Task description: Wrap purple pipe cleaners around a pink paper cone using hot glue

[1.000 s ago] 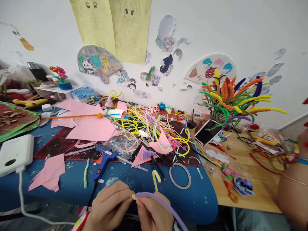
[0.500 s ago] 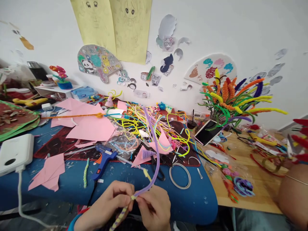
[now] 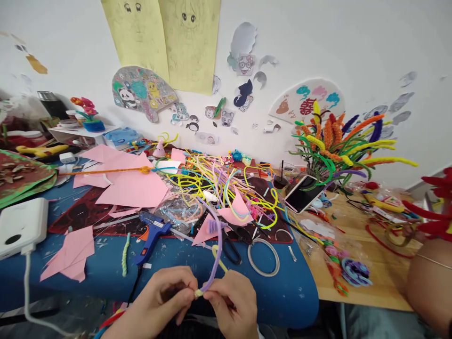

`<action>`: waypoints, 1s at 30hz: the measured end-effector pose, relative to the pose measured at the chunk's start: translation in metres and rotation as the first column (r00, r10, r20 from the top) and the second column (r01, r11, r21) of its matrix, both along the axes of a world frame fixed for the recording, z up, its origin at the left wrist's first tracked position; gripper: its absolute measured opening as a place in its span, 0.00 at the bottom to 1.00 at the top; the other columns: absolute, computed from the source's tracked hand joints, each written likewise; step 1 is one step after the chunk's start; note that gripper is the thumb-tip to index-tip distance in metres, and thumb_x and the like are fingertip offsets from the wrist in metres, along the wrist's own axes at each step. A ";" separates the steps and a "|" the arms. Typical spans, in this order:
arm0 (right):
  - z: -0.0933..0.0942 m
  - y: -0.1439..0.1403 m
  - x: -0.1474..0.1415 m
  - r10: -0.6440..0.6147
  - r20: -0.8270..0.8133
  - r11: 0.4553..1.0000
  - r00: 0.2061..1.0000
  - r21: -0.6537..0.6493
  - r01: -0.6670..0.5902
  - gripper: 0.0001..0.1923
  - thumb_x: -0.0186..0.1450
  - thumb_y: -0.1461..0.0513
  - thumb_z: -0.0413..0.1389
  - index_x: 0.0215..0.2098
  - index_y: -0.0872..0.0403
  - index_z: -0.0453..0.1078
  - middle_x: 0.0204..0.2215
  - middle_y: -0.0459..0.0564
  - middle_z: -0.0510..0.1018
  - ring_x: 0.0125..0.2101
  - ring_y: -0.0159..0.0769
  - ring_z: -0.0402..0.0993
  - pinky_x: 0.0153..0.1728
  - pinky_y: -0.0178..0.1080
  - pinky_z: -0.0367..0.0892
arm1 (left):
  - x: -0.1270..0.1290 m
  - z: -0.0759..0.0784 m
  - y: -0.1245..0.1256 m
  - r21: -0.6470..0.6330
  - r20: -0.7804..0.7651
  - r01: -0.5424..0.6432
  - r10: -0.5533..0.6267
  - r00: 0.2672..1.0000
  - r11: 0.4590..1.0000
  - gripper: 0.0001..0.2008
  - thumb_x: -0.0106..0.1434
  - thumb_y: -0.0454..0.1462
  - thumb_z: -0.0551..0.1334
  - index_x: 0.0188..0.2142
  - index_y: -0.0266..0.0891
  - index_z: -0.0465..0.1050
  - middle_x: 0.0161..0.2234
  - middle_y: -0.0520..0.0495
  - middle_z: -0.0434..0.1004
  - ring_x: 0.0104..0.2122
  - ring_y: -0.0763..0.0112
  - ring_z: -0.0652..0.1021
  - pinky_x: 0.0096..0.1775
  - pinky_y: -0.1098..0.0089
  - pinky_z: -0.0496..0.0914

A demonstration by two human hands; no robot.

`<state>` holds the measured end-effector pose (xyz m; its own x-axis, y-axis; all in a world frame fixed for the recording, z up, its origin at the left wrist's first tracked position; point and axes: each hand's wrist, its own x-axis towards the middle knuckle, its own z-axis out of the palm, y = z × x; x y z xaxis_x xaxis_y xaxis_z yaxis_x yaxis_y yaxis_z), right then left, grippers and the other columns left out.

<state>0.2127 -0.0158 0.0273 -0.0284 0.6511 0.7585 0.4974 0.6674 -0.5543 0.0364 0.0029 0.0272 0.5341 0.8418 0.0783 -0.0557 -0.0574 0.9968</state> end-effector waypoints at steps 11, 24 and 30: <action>-0.015 -0.005 -0.001 -0.073 -0.038 0.989 0.997 -0.132 0.068 0.10 0.70 0.62 0.59 0.31 0.52 0.78 0.17 0.43 0.78 0.16 0.31 0.73 0.19 0.31 0.67 | 0.000 -0.002 0.002 0.369 -0.065 -0.179 0.217 0.974 0.912 0.10 0.69 0.42 0.64 0.36 0.38 0.76 0.29 0.48 0.78 0.27 0.72 0.77 0.29 0.74 0.68; -0.003 -0.011 -0.003 0.002 -0.079 0.996 0.997 -0.093 -0.009 0.16 0.73 0.52 0.56 0.33 0.49 0.80 0.25 0.46 0.86 0.23 0.34 0.83 0.27 0.30 0.77 | 0.009 -0.003 -0.013 0.380 0.209 -0.264 0.196 0.958 0.886 0.17 0.73 0.41 0.60 0.27 0.39 0.76 0.20 0.49 0.77 0.22 0.72 0.76 0.28 0.73 0.68; 0.007 -0.002 -0.013 0.058 -0.152 0.997 0.987 -0.049 -0.066 0.17 0.74 0.52 0.56 0.31 0.48 0.80 0.19 0.42 0.83 0.18 0.31 0.80 0.23 0.28 0.74 | 0.012 -0.025 -0.007 -0.521 0.582 0.430 -0.061 0.811 0.737 0.21 0.54 0.51 0.73 0.25 0.37 0.71 0.15 0.57 0.67 0.09 0.81 0.62 0.15 0.77 0.54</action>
<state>0.2001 -0.0182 0.0342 0.0417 0.6914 0.7213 0.3639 0.6618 -0.6554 0.0488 -0.0040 0.0022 0.7639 0.6406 -0.0786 -0.4660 0.6317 0.6195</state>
